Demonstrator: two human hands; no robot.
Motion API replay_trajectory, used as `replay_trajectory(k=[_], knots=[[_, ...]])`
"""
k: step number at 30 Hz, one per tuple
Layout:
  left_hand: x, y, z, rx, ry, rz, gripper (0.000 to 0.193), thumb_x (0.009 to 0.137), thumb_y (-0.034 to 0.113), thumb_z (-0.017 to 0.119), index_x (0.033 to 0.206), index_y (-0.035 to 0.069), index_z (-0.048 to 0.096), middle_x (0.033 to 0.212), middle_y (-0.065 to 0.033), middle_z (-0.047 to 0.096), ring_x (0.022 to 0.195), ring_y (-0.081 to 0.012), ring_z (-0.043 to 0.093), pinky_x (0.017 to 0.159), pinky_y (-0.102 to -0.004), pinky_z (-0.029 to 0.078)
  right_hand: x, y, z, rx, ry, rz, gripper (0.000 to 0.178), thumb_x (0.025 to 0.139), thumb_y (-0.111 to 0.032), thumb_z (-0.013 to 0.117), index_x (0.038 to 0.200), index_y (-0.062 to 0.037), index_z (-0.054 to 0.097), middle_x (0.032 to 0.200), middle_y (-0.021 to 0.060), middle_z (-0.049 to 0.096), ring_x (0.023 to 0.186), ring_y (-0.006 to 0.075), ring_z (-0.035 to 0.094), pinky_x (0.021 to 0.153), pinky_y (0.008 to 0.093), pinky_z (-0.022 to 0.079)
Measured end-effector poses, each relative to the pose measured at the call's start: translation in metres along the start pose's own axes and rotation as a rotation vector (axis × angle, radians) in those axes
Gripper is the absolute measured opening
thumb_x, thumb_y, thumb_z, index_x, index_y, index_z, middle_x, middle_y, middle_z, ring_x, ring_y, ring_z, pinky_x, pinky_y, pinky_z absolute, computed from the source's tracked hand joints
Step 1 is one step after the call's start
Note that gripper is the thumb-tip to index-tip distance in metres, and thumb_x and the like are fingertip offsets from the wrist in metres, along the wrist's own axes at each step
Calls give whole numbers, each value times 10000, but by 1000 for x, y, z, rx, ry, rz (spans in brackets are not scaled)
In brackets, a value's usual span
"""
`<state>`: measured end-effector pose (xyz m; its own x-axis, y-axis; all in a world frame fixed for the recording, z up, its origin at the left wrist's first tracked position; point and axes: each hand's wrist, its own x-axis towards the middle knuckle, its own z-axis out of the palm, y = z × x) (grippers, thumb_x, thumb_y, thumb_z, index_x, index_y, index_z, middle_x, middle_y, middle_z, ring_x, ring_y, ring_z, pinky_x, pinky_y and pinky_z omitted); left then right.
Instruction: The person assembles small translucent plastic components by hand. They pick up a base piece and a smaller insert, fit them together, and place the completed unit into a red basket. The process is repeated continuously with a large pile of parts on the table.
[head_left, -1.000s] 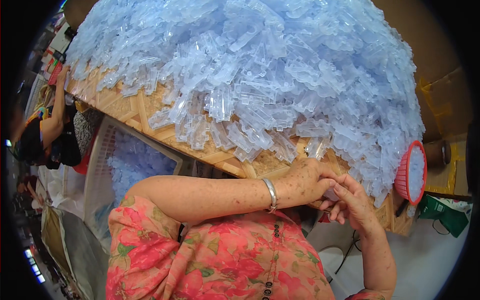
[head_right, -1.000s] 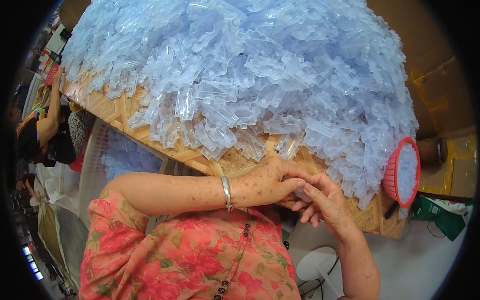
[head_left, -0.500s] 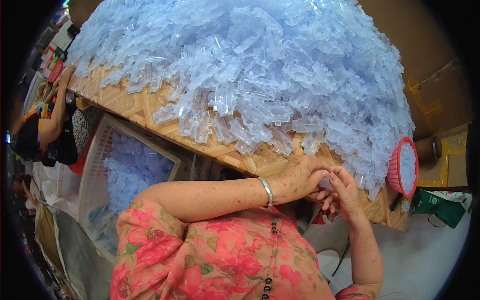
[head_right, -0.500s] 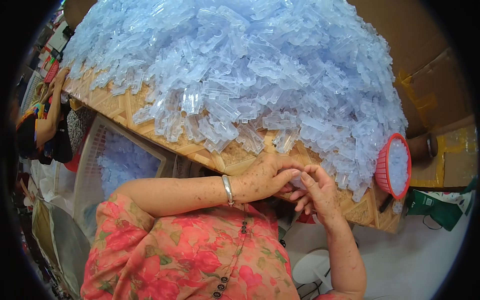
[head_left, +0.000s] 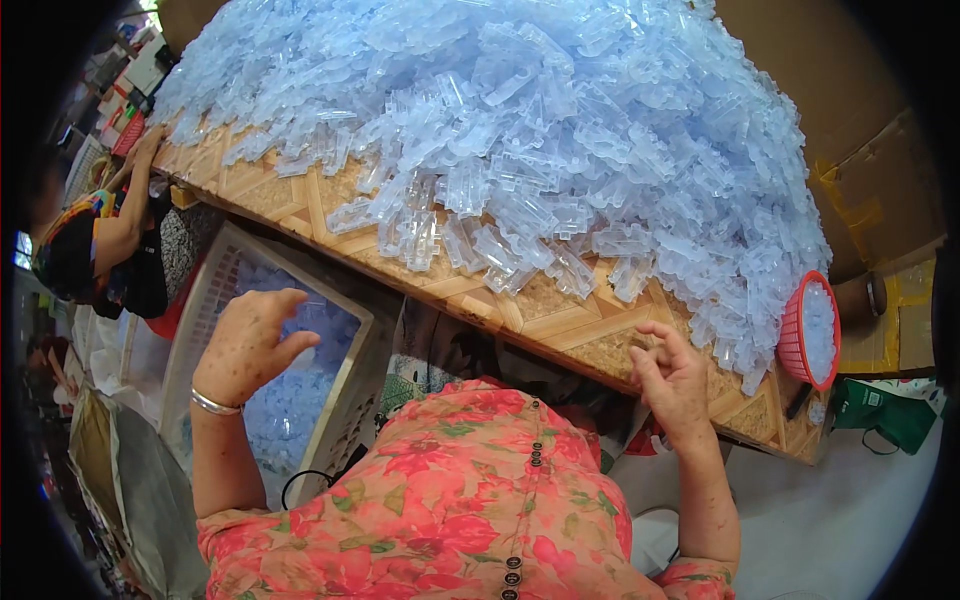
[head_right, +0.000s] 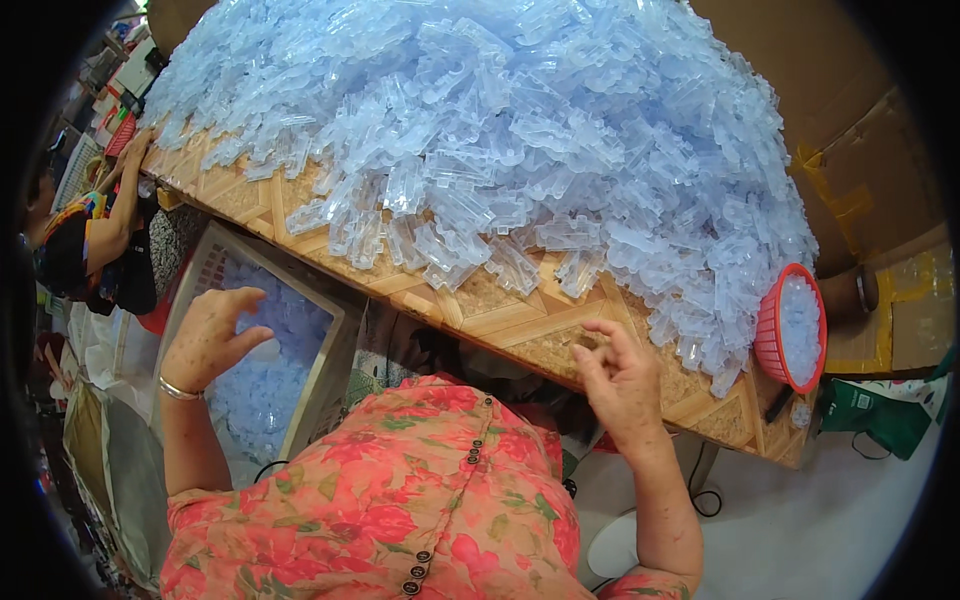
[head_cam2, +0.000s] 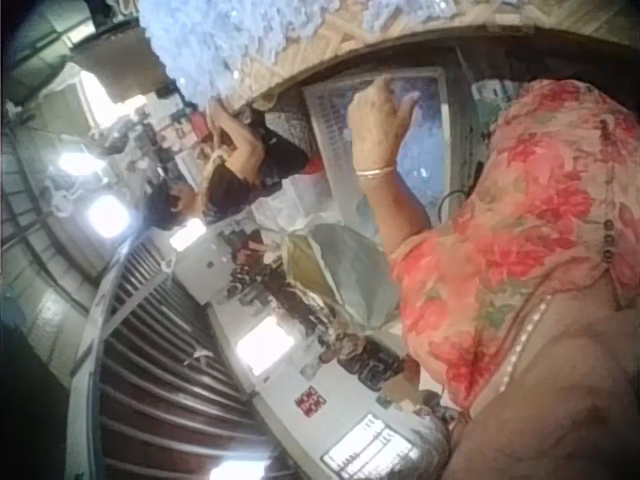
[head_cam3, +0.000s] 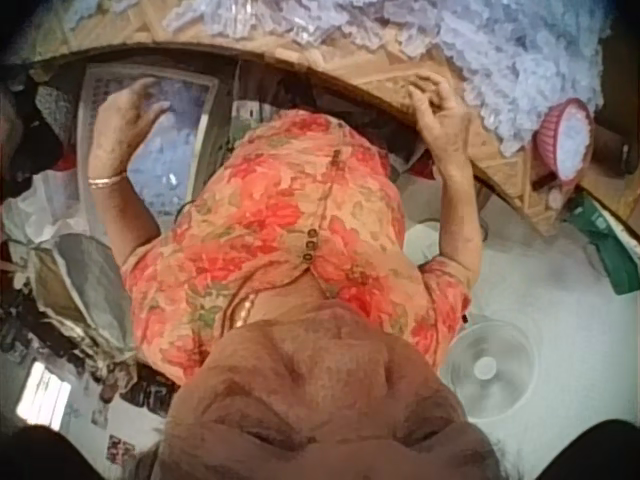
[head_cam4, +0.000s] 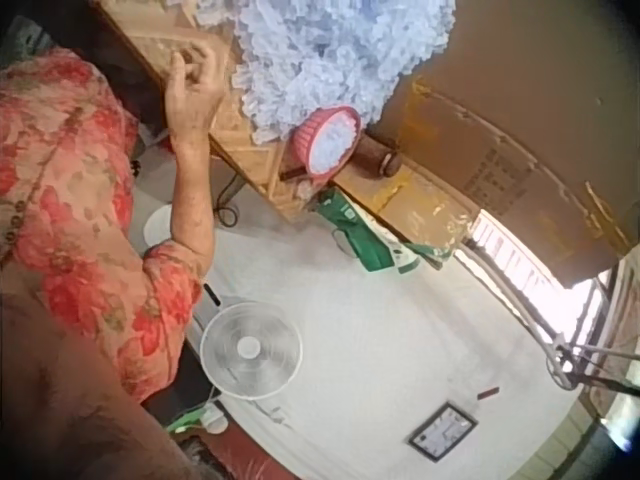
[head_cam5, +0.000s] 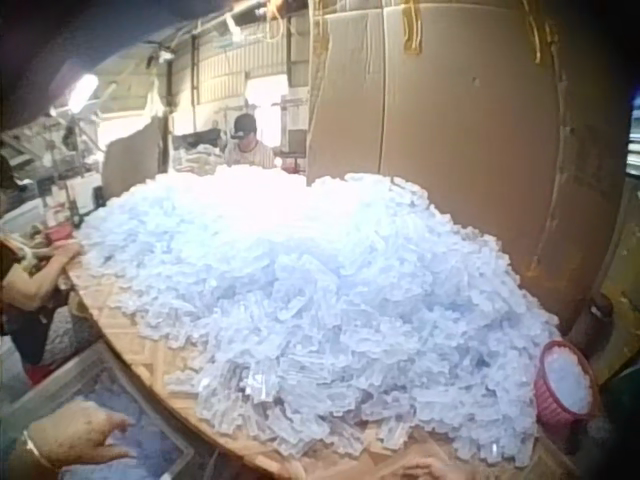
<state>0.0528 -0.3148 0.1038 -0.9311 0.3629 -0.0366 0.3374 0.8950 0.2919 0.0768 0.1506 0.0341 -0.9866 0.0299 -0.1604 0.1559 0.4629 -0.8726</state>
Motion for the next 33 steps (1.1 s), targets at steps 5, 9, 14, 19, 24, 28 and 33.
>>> replay_trajectory(k=[5,9,14,19,24,28,33], knots=[[14,23,11,-287,-79,-23,459,798,157,835,1199,6,673,928,-125,754,679,-215,710,641,-321,570,30,-28,37,-507,240,-581,279,885,-150,749,1153,-108,682,894,72,659,689,218,677,584,366,515],[46,59,41,-428,-28,190,445,818,120,816,1226,19,668,915,-125,750,669,-196,698,616,-302,561,48,-34,54,-593,251,-602,245,882,-168,750,1114,-127,684,1074,65,616,781,268,680,644,402,537],[87,103,59,-623,-45,353,439,832,109,807,1240,31,666,931,-99,737,647,-164,672,597,-290,544,37,-22,48,-606,230,-546,180,853,-155,775,1015,-126,702,1108,55,607,805,274,681,654,397,542],[114,128,83,-675,-134,440,445,848,129,802,1252,27,647,956,-119,729,691,-204,686,631,-322,544,5,-9,29,-617,338,-484,190,816,-160,813,971,-118,713,1112,68,623,833,269,687,675,391,541],[133,156,107,-623,-75,569,480,836,145,802,1269,25,632,979,-136,705,751,-248,686,676,-371,541,-21,-3,20,-548,441,-250,233,797,-176,834,982,-100,714,1036,77,640,821,250,684,665,375,533],[141,182,107,-583,-122,562,545,833,158,800,1321,16,602,1004,-150,686,781,-264,687,702,-400,539,-23,4,16,-548,421,-293,272,794,-162,839,1021,-87,709,1006,66,647,777,238,680,648,362,527],[147,191,127,-757,-118,560,662,835,112,784,1429,14,510,1089,-155,689,793,-239,707,678,-363,566,-21,11,18,-428,395,-317,297,797,-141,835,1058,-78,708,978,66,671,754,219,682,633,340,528]])
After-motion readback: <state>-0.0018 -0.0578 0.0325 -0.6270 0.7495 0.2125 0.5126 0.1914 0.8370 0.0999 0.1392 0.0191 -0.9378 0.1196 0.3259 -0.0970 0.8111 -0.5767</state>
